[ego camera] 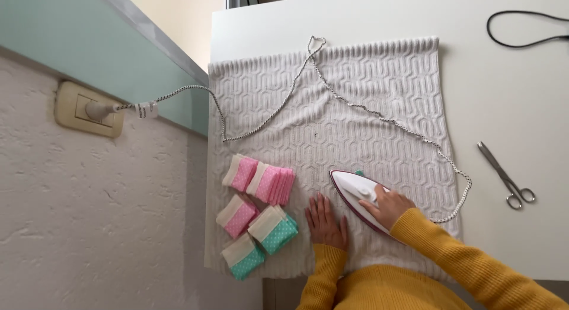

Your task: Ironing small squares of colored fabric on a workbench.

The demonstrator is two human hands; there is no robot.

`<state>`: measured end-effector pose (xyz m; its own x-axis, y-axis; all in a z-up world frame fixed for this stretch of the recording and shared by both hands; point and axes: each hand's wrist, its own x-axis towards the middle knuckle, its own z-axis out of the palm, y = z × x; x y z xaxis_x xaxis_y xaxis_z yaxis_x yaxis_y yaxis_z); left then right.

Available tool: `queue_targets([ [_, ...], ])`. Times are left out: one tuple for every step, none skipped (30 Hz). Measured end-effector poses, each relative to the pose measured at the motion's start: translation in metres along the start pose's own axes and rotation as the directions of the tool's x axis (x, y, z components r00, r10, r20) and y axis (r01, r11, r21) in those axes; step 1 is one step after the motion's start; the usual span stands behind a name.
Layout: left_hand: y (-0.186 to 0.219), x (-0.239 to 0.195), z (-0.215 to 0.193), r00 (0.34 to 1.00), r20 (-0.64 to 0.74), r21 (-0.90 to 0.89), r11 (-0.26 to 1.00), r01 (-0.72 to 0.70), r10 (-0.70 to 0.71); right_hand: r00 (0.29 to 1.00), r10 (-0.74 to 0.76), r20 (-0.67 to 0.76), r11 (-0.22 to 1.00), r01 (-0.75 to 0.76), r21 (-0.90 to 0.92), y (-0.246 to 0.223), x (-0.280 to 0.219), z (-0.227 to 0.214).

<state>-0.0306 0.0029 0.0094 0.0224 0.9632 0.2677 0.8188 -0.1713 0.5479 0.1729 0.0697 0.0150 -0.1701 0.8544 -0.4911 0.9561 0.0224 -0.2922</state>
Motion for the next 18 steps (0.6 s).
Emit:
queue_targets([
  [-0.001,-0.005,0.002,1.0,0.005,-0.002,1.0,0.007,-0.007,1.0,0.002,0.009,1.0,-0.002,-0.002,-0.017,-0.002,-0.02],
  [-0.003,-0.01,0.005,0.999,0.05,0.062,0.998,0.018,-0.022,0.992,0.078,0.1,0.995,-0.084,0.058,-0.035,-0.003,-0.039],
  [-0.005,-0.014,0.007,0.995,0.092,0.128,0.992,0.023,-0.035,0.97,0.147,0.193,0.979,-0.17,0.111,-0.053,-0.003,-0.059],
  [-0.004,-0.016,0.006,0.995,0.097,0.127,0.992,0.027,-0.039,0.969,0.148,0.199,0.979,-0.172,0.11,-0.043,-0.004,-0.042],
  [-0.004,-0.013,0.006,0.992,0.115,0.174,0.984,0.035,-0.055,0.995,0.078,0.06,0.993,-0.083,0.088,-0.033,-0.001,-0.028],
  [-0.005,-0.01,0.006,0.989,0.132,0.221,0.974,0.042,-0.072,0.997,0.0,-0.077,0.999,0.004,0.054,-0.023,0.002,-0.014],
  [-0.006,-0.009,0.007,0.989,0.127,0.219,0.975,0.043,-0.072,0.997,-0.002,-0.08,0.999,0.006,0.05,-0.022,0.0,-0.015],
  [-0.007,-0.008,0.008,0.991,0.117,0.222,0.974,0.037,-0.064,1.0,0.003,-0.007,1.0,-0.003,0.031,-0.021,-0.003,-0.015],
  [-0.006,-0.012,0.009,0.992,0.114,0.224,0.974,0.031,-0.057,0.997,0.014,0.072,1.0,-0.015,0.014,-0.019,-0.009,-0.014],
  [-0.004,-0.01,0.008,0.992,0.116,0.221,0.975,0.031,-0.058,0.997,0.017,0.073,1.0,-0.018,0.012,-0.028,-0.005,-0.027],
  [-0.003,-0.01,0.005,0.988,0.14,0.213,0.976,0.04,-0.071,0.995,0.06,0.081,0.996,-0.065,0.063,-0.039,-0.002,-0.039],
  [-0.001,-0.011,0.002,0.983,0.165,0.205,0.978,0.049,-0.084,0.991,0.103,0.09,0.987,-0.113,0.113,-0.049,0.0,-0.051],
  [-0.001,-0.012,0.003,0.983,0.164,0.205,0.977,0.05,-0.085,0.991,0.102,0.09,0.987,-0.112,0.113,-0.046,0.002,-0.046],
  [0.0,-0.014,0.002,0.987,0.147,0.223,0.974,0.036,-0.07,0.989,0.12,0.082,0.986,-0.128,0.107,-0.043,0.003,-0.042],
  [-0.002,-0.008,0.004,0.991,0.122,0.239,0.971,0.017,-0.047,0.989,0.138,0.061,0.985,-0.143,0.101,-0.041,0.009,-0.041],
  [-0.004,-0.008,0.007,0.993,0.114,0.238,0.971,0.012,-0.04,0.989,0.137,0.05,0.985,-0.142,0.1,-0.029,0.006,-0.026],
  [-0.006,-0.009,0.009,0.993,0.108,0.227,0.974,0.023,-0.049,0.998,0.059,-0.001,0.996,-0.058,0.064,-0.016,0.002,-0.01],
  [-0.007,-0.01,0.013,0.993,0.101,0.215,0.976,0.035,-0.058,0.999,-0.022,-0.05,0.999,0.024,0.023,-0.002,-0.002,0.006],
])
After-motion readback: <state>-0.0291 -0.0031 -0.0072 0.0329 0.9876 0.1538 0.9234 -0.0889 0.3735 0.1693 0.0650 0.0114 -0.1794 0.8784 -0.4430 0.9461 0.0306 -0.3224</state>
